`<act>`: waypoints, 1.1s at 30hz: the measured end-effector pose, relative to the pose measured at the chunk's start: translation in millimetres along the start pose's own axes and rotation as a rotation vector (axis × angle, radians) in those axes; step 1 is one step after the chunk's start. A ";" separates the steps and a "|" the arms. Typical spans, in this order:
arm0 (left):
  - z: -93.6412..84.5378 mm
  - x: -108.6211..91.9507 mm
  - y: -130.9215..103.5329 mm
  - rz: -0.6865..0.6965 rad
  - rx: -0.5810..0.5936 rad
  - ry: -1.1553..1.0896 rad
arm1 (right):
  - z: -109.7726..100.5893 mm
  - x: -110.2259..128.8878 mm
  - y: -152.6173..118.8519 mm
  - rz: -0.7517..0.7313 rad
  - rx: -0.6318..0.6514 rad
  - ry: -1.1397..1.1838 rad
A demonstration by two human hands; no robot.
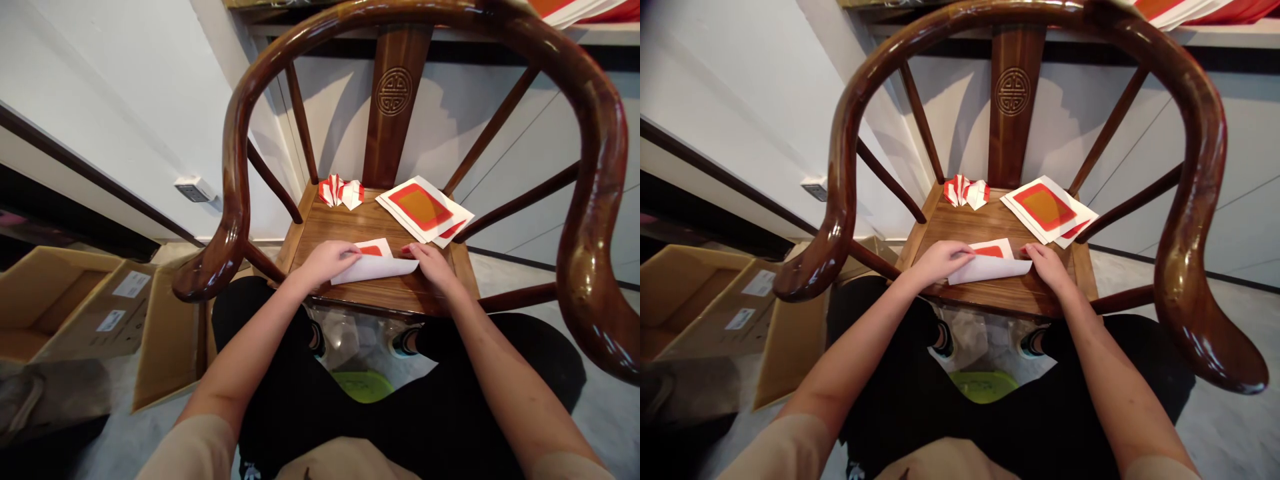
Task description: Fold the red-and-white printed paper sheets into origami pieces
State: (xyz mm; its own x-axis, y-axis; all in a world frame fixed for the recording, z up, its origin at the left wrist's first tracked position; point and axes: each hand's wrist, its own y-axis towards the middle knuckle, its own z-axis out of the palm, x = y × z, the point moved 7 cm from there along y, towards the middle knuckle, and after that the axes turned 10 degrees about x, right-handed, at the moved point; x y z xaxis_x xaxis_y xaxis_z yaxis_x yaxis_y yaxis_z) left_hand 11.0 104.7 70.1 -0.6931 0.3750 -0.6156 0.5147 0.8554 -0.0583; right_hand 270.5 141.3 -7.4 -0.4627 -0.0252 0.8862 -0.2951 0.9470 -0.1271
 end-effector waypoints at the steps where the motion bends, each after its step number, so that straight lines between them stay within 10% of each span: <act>1: -1.6 6.4 9.7 -0.031 0.004 0.011 | -1.4 -2.1 0.3 0.006 -0.029 -0.009; 9: 21.2 66.4 27.2 -0.315 -0.033 0.232 | 1.6 26.2 -21.0 -0.179 -0.309 -0.254; 14: 25.0 71.5 24.2 -0.321 -0.089 0.353 | 54.6 50.6 -22.7 -0.390 -0.069 -0.541; 21: 29.8 38.7 19.6 -0.146 -0.151 0.395 | 88.1 32.3 -18.3 -0.372 0.132 -0.749; 26: 76.7 3.6 4.1 0.064 -0.011 0.430 | 85.9 31.7 -19.5 -0.360 0.134 -0.787; 33: 109.0 -1.2 -16.4 -0.010 -0.056 0.424 | 87.9 31.4 -20.1 -0.353 0.121 -0.811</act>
State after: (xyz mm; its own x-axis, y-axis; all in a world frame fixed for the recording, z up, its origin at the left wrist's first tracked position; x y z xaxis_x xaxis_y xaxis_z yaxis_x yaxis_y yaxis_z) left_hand 58.5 51.3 -13.9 -0.8504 0.4699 -0.2367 0.4863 0.8737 -0.0125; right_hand 188.4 93.3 -16.1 -0.7635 -0.5716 0.3005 -0.5976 0.8018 0.0067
